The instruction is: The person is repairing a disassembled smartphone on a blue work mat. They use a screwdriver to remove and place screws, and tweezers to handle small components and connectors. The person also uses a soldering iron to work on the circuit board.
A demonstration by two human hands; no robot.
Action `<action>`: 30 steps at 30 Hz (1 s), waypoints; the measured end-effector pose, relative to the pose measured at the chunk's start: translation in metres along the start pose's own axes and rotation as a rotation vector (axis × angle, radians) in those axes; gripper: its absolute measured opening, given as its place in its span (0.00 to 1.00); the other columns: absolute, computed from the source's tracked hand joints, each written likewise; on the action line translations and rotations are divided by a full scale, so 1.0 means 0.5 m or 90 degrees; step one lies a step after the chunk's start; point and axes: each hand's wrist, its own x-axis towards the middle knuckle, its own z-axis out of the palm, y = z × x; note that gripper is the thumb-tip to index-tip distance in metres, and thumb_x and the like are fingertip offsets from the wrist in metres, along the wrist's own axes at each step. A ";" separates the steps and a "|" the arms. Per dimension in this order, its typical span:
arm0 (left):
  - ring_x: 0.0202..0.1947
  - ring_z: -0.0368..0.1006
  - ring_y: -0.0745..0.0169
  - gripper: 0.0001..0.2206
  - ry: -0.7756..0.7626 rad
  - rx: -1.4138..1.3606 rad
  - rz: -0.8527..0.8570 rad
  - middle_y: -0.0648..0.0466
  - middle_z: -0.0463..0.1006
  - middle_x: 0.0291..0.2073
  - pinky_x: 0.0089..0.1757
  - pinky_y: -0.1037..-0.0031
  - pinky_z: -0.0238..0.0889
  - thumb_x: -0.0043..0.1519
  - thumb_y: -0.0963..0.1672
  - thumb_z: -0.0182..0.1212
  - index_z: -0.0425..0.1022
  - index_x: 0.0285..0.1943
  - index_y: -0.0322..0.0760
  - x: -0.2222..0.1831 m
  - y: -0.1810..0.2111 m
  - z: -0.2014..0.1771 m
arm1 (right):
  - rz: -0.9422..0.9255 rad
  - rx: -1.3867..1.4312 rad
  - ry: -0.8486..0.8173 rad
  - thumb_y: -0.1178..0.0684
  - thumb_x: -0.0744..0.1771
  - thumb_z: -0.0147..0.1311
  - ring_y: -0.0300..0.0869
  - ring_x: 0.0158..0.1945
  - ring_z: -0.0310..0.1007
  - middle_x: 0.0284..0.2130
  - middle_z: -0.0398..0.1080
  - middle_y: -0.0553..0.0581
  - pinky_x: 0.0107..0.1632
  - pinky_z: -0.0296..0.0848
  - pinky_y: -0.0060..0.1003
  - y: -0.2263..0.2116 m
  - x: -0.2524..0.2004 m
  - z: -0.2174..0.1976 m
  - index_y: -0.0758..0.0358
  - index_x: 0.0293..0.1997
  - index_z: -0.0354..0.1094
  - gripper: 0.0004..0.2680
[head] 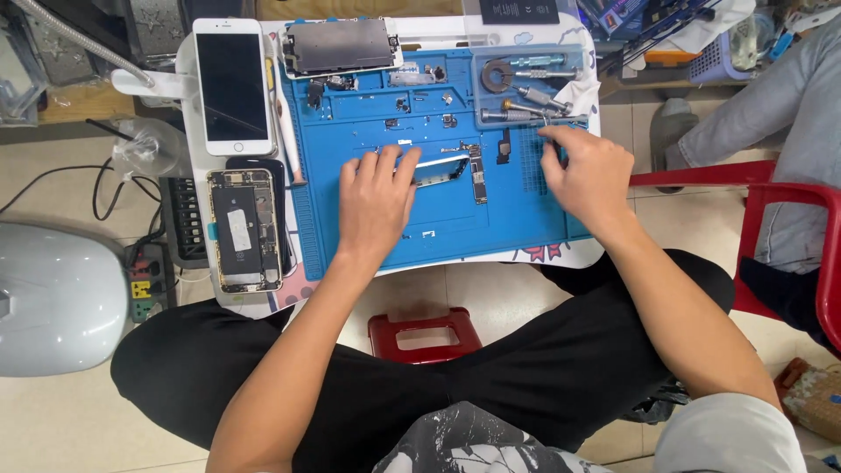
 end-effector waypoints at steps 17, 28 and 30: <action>0.47 0.73 0.62 0.23 -0.010 -0.035 -0.013 0.59 0.73 0.45 0.52 0.64 0.65 0.57 0.46 0.77 0.74 0.59 0.49 0.003 0.001 0.022 | 0.057 -0.017 -0.284 0.51 0.70 0.58 0.58 0.41 0.83 0.36 0.82 0.57 0.44 0.80 0.54 0.010 0.132 -0.106 0.52 0.60 0.77 0.11; 0.46 0.74 0.57 0.12 0.017 -0.019 -0.029 0.57 0.79 0.48 0.47 0.65 0.65 0.66 0.41 0.66 0.78 0.57 0.50 0.004 0.001 0.021 | -0.061 0.004 -0.243 0.41 0.72 0.60 0.55 0.41 0.74 0.44 0.73 0.55 0.30 0.67 0.54 0.097 0.197 0.038 0.52 0.50 0.82 0.10; 0.46 0.75 0.57 0.14 0.016 -0.024 -0.027 0.56 0.80 0.48 0.47 0.65 0.66 0.64 0.39 0.66 0.79 0.57 0.48 0.002 0.001 0.020 | -0.071 0.035 -0.219 0.46 0.73 0.60 0.58 0.55 0.67 0.48 0.72 0.62 0.39 0.70 0.58 0.096 0.195 0.028 0.63 0.53 0.78 0.11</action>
